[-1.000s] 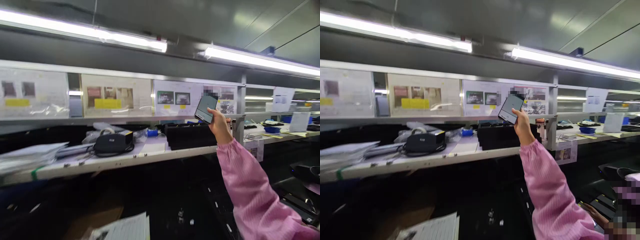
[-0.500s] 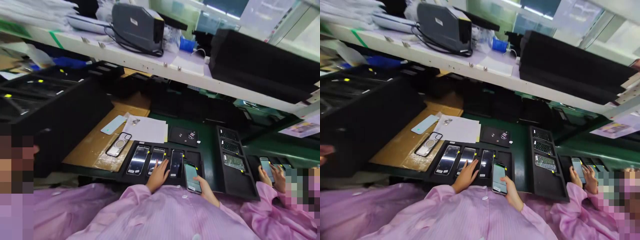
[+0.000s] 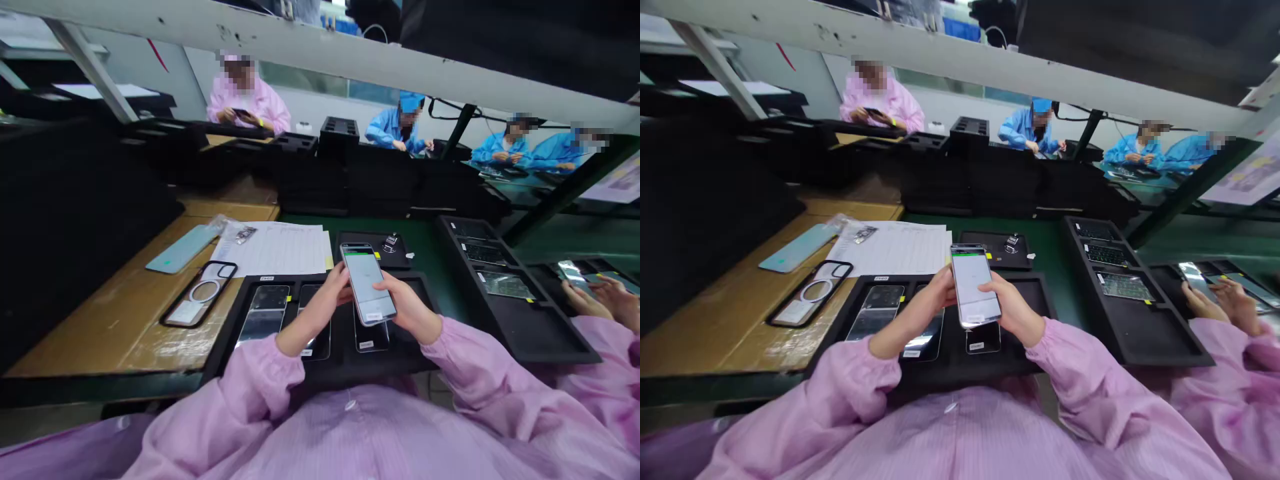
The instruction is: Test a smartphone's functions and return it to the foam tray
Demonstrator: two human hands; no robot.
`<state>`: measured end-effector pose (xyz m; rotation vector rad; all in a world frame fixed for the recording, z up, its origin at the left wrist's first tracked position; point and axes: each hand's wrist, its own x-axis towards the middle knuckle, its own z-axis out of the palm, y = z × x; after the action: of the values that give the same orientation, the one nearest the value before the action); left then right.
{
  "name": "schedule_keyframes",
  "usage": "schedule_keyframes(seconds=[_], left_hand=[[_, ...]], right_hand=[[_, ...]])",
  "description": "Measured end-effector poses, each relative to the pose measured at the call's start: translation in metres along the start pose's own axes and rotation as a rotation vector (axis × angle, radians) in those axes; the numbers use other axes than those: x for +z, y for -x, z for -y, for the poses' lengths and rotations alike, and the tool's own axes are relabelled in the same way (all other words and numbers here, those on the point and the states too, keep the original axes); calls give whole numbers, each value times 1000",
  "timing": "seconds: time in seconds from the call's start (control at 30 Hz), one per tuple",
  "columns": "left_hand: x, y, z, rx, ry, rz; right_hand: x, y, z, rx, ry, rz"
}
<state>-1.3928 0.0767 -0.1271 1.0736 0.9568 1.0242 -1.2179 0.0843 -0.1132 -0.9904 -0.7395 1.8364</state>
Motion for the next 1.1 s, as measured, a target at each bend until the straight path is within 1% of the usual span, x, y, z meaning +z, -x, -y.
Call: schedule_keyframes(seconds=[0.07,0.13,0.2,0.27,0.33,0.4,0.53,0.6,0.7,0.83,1.1], left_hand=[[-6,-10,-14,-4,122,-2],[-15,-18,-20,3,174,-47],[-24,-26,-17,6,186,-81],[-32,-35,-10,16,167,-95],[-36,-42,-2,35,155,-100],[-36,-43,5,55,153,-82],[-31,-34,12,88,180,-1],[-30,-30,14,101,202,33],[-33,-28,18,119,216,72],[-38,-24,22,160,204,89],[-41,-13,17,214,148,120]], right_hand=[[12,-19,-5,-1,7,69],[22,-35,-9,-11,16,116],[27,-48,-14,-23,22,138],[29,-59,-19,-29,22,145],[27,-67,-25,-42,17,146],[21,-71,-32,-82,12,137],[10,-66,-40,-207,30,115],[8,-61,-41,-240,42,127],[9,-54,-42,-241,37,153],[11,-49,-44,-242,40,193],[11,-36,-43,-377,261,327]])
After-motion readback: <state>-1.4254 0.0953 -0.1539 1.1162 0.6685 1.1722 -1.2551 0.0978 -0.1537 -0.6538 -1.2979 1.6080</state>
